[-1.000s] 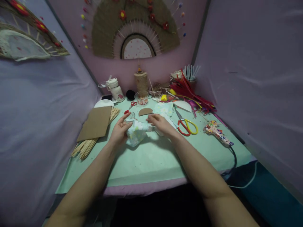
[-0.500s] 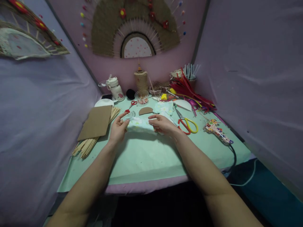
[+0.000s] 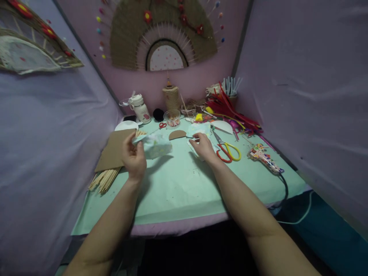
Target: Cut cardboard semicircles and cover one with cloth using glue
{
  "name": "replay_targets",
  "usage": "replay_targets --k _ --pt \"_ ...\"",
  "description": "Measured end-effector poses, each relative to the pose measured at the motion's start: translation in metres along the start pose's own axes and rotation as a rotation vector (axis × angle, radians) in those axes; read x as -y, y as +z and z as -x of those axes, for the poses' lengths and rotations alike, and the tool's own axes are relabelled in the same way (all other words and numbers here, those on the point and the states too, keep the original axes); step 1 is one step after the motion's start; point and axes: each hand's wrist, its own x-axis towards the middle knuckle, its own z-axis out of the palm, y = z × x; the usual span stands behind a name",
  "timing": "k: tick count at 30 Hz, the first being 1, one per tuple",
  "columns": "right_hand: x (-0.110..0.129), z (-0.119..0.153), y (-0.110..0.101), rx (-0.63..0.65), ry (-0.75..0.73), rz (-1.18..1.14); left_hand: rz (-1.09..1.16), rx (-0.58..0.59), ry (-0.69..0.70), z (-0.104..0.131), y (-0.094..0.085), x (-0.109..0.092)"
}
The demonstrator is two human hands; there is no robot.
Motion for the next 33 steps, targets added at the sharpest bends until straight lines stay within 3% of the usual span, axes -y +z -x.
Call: replay_targets --k 1,2,5,7,9,13,15,20,27,29,33 --pt "0.001 0.0 0.0 0.008 -0.005 -0.003 -0.057 0.087 0.07 0.005 0.0 -0.003" --pt "0.002 0.001 0.0 0.01 -0.009 -0.001 -0.087 0.265 0.121 0.01 0.0 -0.006" --pt "0.003 0.001 -0.001 0.027 -0.019 0.007 -0.097 0.961 0.191 0.026 0.002 -0.017" --pt "0.003 0.002 -0.001 0.062 -0.032 0.01 -0.056 1.204 0.191 0.03 0.003 -0.023" --pt "0.003 0.004 -0.001 0.109 -0.052 0.012 -0.032 1.193 0.148 0.029 0.005 -0.023" --pt "0.01 0.012 -0.001 0.261 -0.164 0.08 -0.252 0.742 -0.018 0.016 0.008 -0.009" --pt "0.014 0.017 -0.003 0.357 -0.223 0.148 -0.401 0.68 -0.055 0.011 0.01 0.001" --pt "0.02 0.023 -0.009 0.509 -0.241 0.301 -0.579 0.897 -0.084 0.015 0.011 0.012" --pt "0.017 0.022 -0.016 0.672 -0.237 0.314 -0.59 1.14 -0.184 0.013 0.005 0.004" --pt "0.017 0.022 -0.012 0.616 -0.283 0.253 -0.564 1.185 -0.217 0.008 0.002 0.001" --pt "0.019 0.022 -0.002 0.377 -0.376 0.151 -0.497 1.278 -0.322 -0.002 -0.007 -0.007"
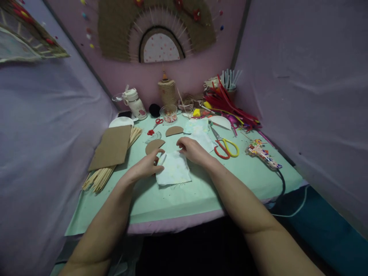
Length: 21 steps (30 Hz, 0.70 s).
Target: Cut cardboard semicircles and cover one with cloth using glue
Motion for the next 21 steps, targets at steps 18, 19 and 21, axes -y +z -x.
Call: replay_targets --k 18,19,21 --pt "0.011 0.008 -0.004 0.141 0.113 0.227 -0.069 0.114 0.058 0.007 -0.009 0.005" --pt "0.009 0.006 -0.001 0.075 0.079 0.225 -0.022 0.21 0.06 0.01 -0.012 0.002" --pt "0.005 0.001 0.004 -0.016 0.017 0.199 0.072 0.318 0.056 0.015 -0.02 -0.001"
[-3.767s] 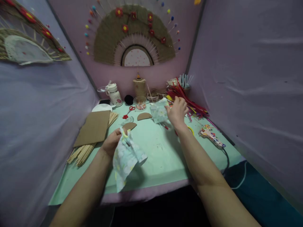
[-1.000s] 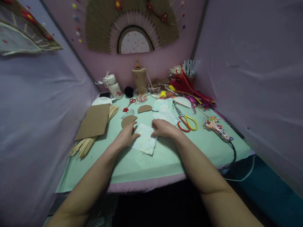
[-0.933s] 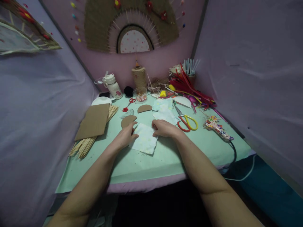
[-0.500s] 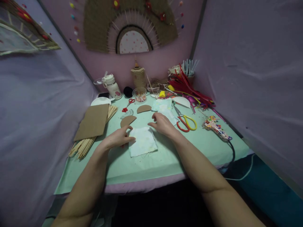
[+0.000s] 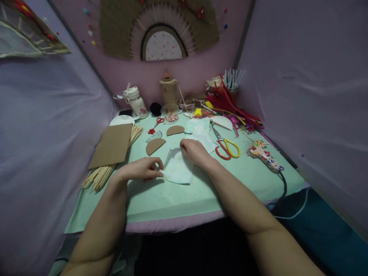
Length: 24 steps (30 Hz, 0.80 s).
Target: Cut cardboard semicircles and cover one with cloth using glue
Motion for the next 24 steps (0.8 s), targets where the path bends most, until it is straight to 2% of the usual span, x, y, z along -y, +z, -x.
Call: replay_targets --k 1,3,7,8,10,12,15,18,20,22,23,24 --pt "-0.001 -0.002 0.003 -0.018 -0.023 -0.022 0.016 -0.012 -0.006 0.002 -0.003 0.0" --pt "0.0 -0.007 0.01 -0.035 -0.073 -0.068 -0.02 -0.149 -0.048 0.001 -0.007 0.003" --pt "0.004 -0.014 0.023 -0.071 -0.152 -0.106 -0.193 -0.684 -0.194 -0.016 -0.01 0.022" --pt "0.004 -0.016 0.025 -0.084 -0.164 -0.107 -0.216 -0.789 -0.217 -0.021 -0.009 0.027" --pt "0.004 -0.017 0.028 -0.112 -0.177 -0.107 -0.266 -0.918 -0.221 -0.032 -0.005 0.036" --pt "0.003 -0.017 0.031 -0.122 -0.172 -0.109 -0.303 -0.958 -0.211 -0.041 0.0 0.041" --pt "0.002 -0.015 0.033 -0.093 -0.145 -0.126 -0.28 -0.911 -0.184 -0.052 0.006 0.046" --pt "0.004 -0.012 0.036 -0.064 -0.144 -0.142 -0.23 -0.921 -0.177 -0.056 0.005 0.048" --pt "0.004 -0.012 0.036 -0.072 -0.139 -0.147 -0.193 -0.968 -0.155 -0.053 0.001 0.046" --pt "0.002 -0.012 0.035 -0.097 -0.11 -0.153 -0.144 -1.025 -0.056 -0.047 -0.002 0.04" --pt "0.0 -0.013 0.033 -0.115 -0.091 -0.156 -0.115 -1.036 0.032 -0.044 -0.002 0.037" --pt "-0.003 -0.014 0.031 -0.134 -0.069 -0.156 -0.09 -0.998 0.152 -0.041 -0.002 0.033"
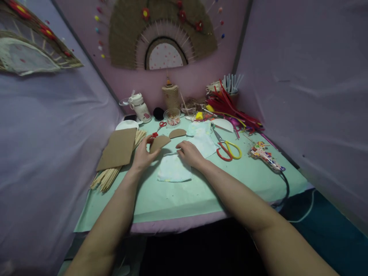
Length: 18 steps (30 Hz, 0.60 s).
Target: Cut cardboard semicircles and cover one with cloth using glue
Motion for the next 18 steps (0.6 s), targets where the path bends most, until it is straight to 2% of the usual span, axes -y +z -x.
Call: replay_targets --k 3,5,7,10,18 --pt "-0.008 -0.002 -0.01 -0.103 0.074 -0.009 0.154 0.282 0.174 0.006 -0.003 -0.013" --pt "-0.012 -0.001 -0.017 -0.17 0.118 -0.031 0.123 0.445 0.201 0.011 -0.001 -0.02" --pt "-0.013 -0.001 -0.021 -0.192 0.145 -0.049 0.065 0.541 0.203 0.013 0.001 -0.024" --pt "-0.013 0.001 -0.022 -0.165 0.152 -0.054 0.022 0.591 0.19 0.014 0.003 -0.024" --pt "-0.01 0.003 -0.021 -0.099 0.141 -0.023 -0.006 0.605 0.167 0.012 0.001 -0.026"
